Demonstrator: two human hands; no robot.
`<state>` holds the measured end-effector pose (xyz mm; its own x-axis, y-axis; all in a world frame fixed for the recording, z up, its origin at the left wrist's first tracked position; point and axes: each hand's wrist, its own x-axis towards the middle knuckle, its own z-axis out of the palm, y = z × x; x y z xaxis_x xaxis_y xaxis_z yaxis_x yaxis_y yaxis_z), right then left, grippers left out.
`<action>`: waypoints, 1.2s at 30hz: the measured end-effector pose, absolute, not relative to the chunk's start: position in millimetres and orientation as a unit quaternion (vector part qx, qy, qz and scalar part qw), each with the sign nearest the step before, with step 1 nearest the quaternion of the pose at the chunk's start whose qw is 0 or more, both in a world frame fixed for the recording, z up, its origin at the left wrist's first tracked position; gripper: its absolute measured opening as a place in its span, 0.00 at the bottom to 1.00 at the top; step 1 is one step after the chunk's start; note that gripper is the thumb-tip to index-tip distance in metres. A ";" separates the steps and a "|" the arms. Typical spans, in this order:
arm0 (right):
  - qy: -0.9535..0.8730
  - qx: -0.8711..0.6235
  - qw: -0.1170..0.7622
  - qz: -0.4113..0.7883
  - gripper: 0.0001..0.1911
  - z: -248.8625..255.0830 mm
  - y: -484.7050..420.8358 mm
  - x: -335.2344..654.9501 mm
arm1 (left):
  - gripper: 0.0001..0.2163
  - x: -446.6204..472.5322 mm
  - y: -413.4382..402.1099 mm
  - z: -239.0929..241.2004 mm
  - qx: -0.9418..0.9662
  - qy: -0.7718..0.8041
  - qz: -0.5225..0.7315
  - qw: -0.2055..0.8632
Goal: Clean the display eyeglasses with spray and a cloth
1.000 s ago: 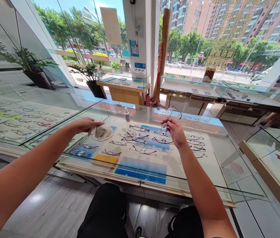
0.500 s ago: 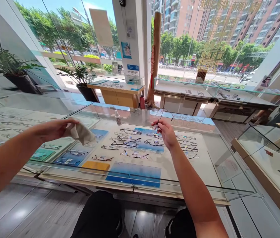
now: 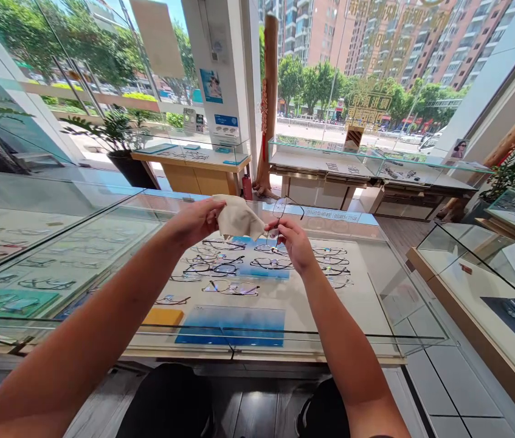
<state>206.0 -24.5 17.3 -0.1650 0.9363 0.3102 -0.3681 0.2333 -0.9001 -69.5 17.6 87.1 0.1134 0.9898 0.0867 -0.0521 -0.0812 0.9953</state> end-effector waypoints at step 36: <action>-0.585 -0.303 0.593 0.463 0.19 4.3 -25.8 201.0 | 0.17 12.6 -13.8 20.7 0.624 0.265 0.503 0.536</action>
<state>201.0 -25.8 4.3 -0.1139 0.9034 0.4134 -0.1949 0.3877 -0.9010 12.6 -13.8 20.7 0.3538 0.8702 0.3428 -0.2081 -0.2841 0.9360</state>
